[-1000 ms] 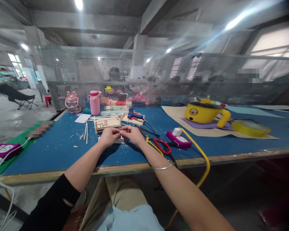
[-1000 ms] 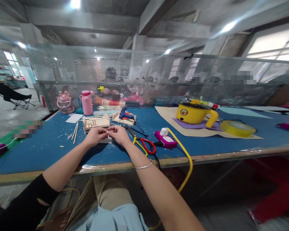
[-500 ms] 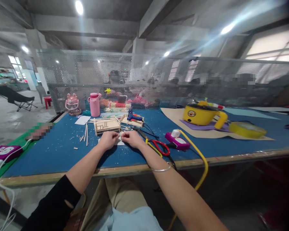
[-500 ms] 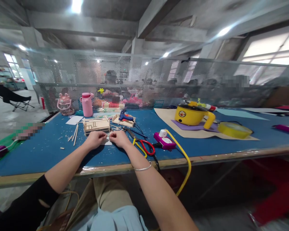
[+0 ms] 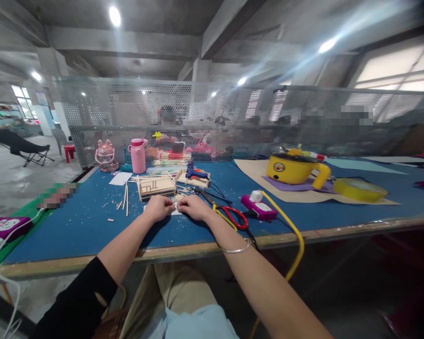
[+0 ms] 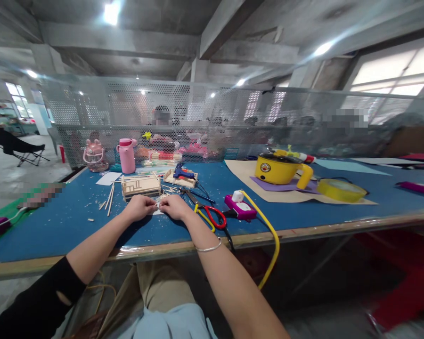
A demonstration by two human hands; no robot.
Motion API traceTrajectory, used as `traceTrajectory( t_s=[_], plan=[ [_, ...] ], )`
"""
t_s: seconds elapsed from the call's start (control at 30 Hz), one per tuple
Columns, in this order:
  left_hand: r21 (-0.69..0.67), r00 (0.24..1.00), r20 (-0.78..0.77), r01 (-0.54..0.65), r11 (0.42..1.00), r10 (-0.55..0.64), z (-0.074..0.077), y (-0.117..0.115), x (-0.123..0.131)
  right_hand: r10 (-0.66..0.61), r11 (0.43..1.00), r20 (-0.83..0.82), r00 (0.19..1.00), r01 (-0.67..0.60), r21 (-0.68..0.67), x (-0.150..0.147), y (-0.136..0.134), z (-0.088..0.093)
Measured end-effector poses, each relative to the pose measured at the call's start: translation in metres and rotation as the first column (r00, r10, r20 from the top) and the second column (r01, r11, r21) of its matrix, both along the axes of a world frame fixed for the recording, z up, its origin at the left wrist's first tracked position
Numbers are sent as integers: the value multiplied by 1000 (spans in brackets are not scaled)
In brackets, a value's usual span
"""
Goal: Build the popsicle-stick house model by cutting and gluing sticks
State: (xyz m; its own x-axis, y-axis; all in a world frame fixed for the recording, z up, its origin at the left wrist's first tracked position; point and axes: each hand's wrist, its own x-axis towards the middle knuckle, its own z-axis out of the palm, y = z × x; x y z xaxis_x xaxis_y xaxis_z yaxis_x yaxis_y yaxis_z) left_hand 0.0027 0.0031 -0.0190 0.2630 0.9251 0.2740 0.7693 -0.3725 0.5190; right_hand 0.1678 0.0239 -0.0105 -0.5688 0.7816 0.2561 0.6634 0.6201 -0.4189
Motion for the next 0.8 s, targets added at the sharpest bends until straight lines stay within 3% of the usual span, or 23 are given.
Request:
traceTrajectory(
  t_s=[0.23, 0.47, 0.8],
  plan=[
    [-7, 1000, 18, 7, 1000, -7, 0, 0, 0, 29, 994, -32, 999, -32, -102, 4, 6, -2],
    [-33, 998, 58, -8, 999, 9, -1, 2, 2, -32, 987, -80, 996, 19, -160, 5, 6, -3],
    [-19, 999, 51, 14, 1000, -13, 0, -1, 3, 2, 999, -59, 998, -5, -36, 5, 5, -1]
  ],
)
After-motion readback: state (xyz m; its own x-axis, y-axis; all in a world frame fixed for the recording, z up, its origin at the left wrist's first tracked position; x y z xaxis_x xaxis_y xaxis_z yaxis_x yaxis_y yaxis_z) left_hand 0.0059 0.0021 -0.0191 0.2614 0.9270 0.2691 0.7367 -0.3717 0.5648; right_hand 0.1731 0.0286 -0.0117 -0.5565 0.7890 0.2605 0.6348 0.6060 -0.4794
